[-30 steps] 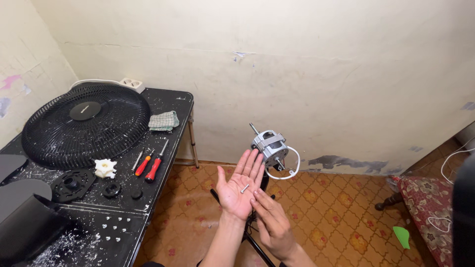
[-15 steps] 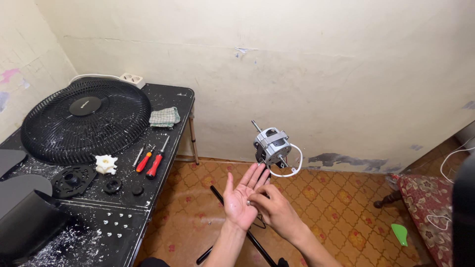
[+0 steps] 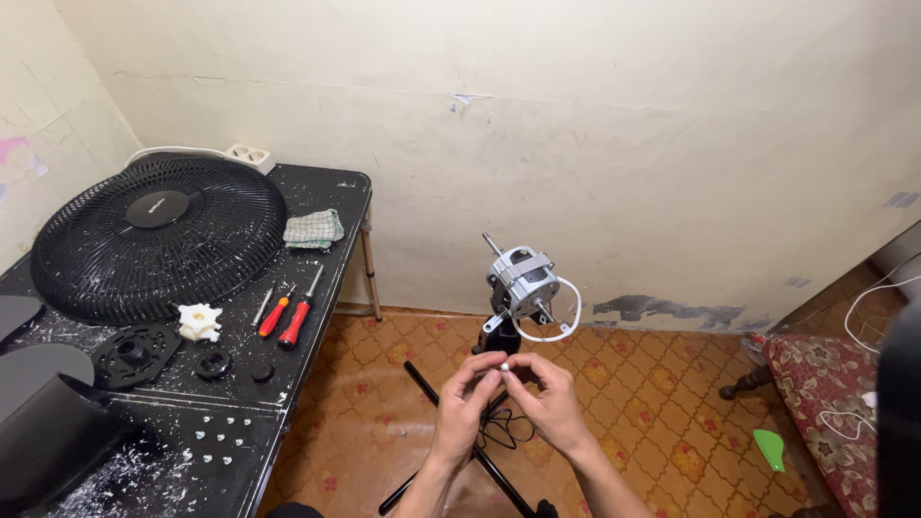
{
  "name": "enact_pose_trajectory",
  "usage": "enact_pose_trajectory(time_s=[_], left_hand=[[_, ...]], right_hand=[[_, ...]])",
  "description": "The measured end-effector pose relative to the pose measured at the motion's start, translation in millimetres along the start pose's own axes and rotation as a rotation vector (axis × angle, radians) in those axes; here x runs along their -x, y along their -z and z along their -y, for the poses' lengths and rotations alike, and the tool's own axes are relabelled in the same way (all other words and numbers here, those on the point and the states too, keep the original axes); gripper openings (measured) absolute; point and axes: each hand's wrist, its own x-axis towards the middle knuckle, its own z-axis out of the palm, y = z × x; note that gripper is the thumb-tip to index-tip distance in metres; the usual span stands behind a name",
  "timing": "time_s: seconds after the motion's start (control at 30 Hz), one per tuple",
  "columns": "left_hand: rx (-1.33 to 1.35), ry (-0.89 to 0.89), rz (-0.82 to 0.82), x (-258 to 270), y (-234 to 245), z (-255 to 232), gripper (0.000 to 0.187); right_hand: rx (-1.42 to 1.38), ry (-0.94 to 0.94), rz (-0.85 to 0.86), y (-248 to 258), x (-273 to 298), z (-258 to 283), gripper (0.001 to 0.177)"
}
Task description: The person assembles a fan motor by attaching a metal bracket and securing it with a screwdriver, then installs a white plastic gear onto the motor shaft. The motor is mounted on a tripod stand while the person works.
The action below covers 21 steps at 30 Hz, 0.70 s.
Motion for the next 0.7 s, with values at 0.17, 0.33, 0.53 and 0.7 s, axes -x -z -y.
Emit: enact_pose_trajectory(time_s=[0.17,0.33,0.53,0.7], left_hand=[[-0.256,-0.111,-0.007,2,5,-5,0.022],[-0.243,-0.119,-0.028,-3,14,8,0.018],[0.339,0.054,-0.107,-3,5,26,0.020],[0.636,0.082,-0.160,-25,-2,-5,0.068]], right_hand=[[0.068,0.041,-0.014,0,3,0,0.012],[0.119,0.082,-0.055,-3,3,13,0.012],[0.130,0.166,-0.094,-13,4,23,0.012],[0.033,-0.025,0.050,-17,8,30,0.011]])
